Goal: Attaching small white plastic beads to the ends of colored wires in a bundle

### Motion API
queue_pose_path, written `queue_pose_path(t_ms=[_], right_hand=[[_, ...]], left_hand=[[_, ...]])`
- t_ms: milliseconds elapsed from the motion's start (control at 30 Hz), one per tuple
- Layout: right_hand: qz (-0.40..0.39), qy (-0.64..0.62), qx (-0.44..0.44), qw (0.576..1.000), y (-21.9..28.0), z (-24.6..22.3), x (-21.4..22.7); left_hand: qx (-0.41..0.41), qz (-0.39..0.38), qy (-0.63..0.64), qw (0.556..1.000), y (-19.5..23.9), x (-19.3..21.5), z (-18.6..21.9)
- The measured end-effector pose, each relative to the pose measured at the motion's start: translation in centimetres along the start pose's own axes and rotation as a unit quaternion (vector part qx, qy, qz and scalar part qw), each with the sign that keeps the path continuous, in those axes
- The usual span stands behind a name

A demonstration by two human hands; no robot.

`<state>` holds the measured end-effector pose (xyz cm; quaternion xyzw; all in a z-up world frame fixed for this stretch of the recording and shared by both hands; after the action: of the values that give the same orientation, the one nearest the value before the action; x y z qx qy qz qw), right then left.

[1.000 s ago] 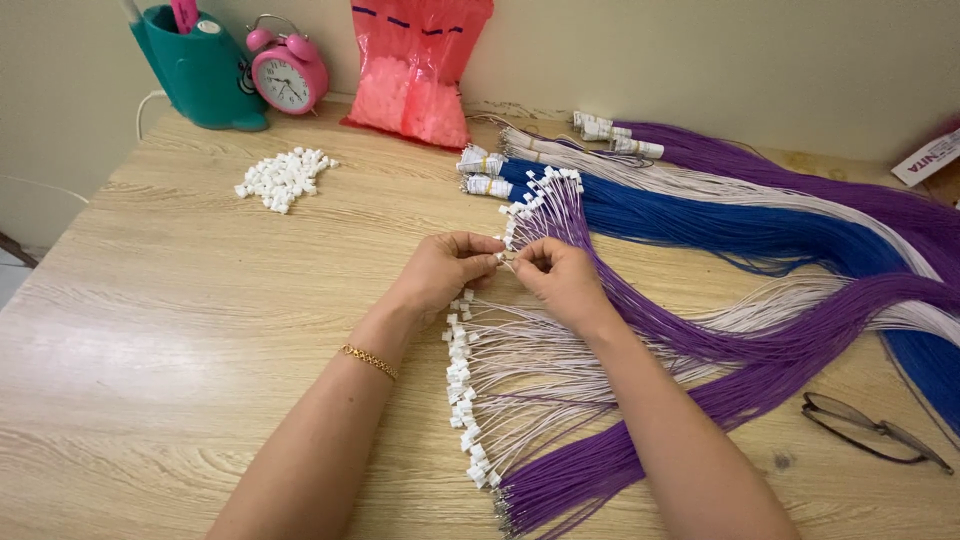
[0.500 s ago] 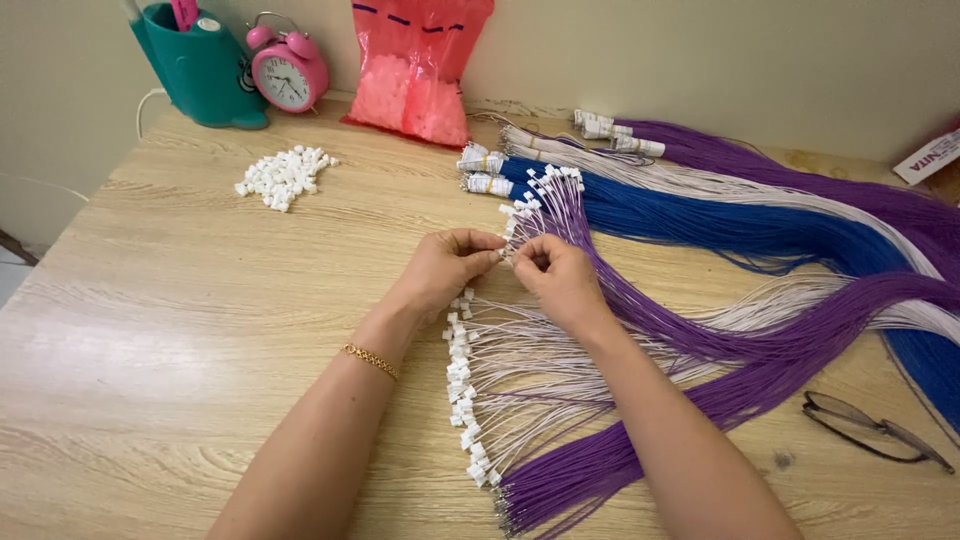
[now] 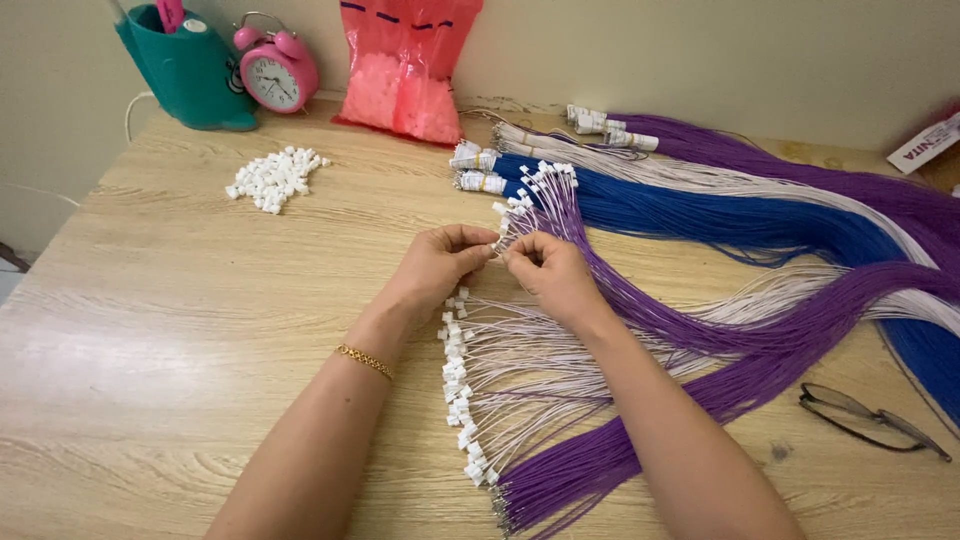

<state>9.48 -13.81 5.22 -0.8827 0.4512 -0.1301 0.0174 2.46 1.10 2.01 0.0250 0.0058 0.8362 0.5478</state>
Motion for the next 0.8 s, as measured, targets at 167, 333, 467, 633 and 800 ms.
queue_pose_path(t_ms=[167,333,467,633,800], right_hand=[[-0.007,0.027,0.012,1.0,0.0,-0.2,-0.1],[-0.015,0.031,0.007,0.999,0.0,-0.3,-0.2],[-0.013,0.045,0.011,0.999,-0.3,0.4,-0.1],[-0.014,0.037,-0.007,0.999,-0.1,0.1,-0.2],[-0.021,0.065,0.032,0.997,0.1,-0.1,0.0]], left_hand=[[-0.011,-0.006,-0.006,1.0,0.0,-0.3,-0.2],[-0.029,-0.01,0.013,0.999,-0.2,-0.4,-0.3],[-0.041,-0.006,-0.009,0.999,0.0,-0.6,0.3],[-0.047,-0.002,-0.012,0.999,0.1,-0.6,0.2],[-0.047,0.012,-0.034,0.998,-0.9,-0.4,-0.6]])
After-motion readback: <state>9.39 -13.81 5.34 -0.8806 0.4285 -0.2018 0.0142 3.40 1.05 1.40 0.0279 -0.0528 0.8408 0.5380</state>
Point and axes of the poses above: each hand's wrist, its own y-axis away from the middle knuckle, its own x-axis out of the back of the hand, z = x × y, the point moved 4 cm from there along -y, towards the middle knuckle, and after that the axes turned 11 degrees about -y, right-handed, at the moved point
